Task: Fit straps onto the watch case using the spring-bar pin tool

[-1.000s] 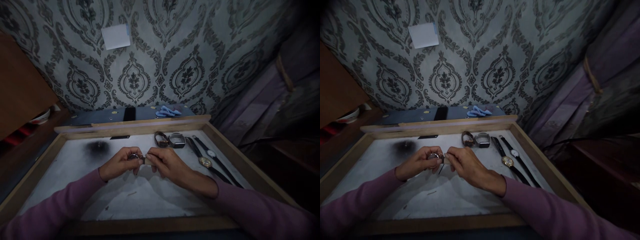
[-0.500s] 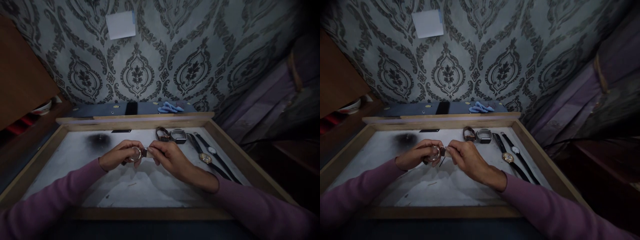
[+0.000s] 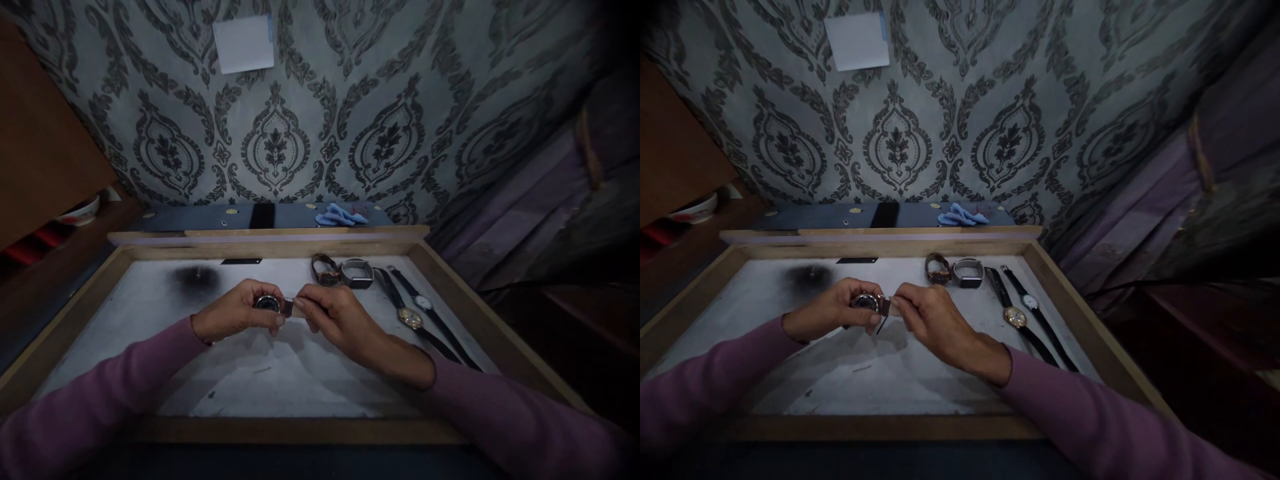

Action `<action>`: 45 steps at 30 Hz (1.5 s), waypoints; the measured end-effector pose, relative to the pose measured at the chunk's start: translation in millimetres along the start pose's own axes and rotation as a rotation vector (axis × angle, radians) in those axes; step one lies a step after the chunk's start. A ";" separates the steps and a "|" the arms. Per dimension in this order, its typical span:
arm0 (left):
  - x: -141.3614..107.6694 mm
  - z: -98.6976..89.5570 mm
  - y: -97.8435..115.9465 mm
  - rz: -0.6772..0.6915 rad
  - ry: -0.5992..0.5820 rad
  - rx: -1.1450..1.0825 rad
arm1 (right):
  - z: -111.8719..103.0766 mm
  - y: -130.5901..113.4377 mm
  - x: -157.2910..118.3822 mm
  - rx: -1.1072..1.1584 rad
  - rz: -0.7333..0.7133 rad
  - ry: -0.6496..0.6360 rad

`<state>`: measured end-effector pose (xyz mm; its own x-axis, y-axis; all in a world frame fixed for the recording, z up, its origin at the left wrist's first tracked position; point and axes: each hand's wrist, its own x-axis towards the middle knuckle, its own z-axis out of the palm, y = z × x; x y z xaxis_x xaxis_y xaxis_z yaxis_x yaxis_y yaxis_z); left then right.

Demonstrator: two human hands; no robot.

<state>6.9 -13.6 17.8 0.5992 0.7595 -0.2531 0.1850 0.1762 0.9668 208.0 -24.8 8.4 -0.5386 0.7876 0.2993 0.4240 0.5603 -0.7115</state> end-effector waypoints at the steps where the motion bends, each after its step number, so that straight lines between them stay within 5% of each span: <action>1: 0.1 0.2 -0.5 0.005 0.000 -0.007 | 0.2 0.1 0.0 0.000 -0.001 0.000; 25: 4.5 1.5 -14.6 0.077 -0.009 0.023 | 5.6 4.8 -2.7 0.085 0.031 -0.049; 32: 4.8 0.3 -16.8 0.127 0.057 0.129 | 3.3 8.4 0.0 -0.052 -0.080 0.113; 45: 4.3 1.1 -15.7 0.147 0.094 0.159 | 1.9 8.6 -5.2 -0.104 0.006 -0.044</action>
<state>7.4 -13.8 1.5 0.5549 0.8261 -0.0980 0.2256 -0.0361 0.9735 213.1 -24.5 -0.5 -0.5663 0.7803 0.2653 0.4995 0.5810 -0.6426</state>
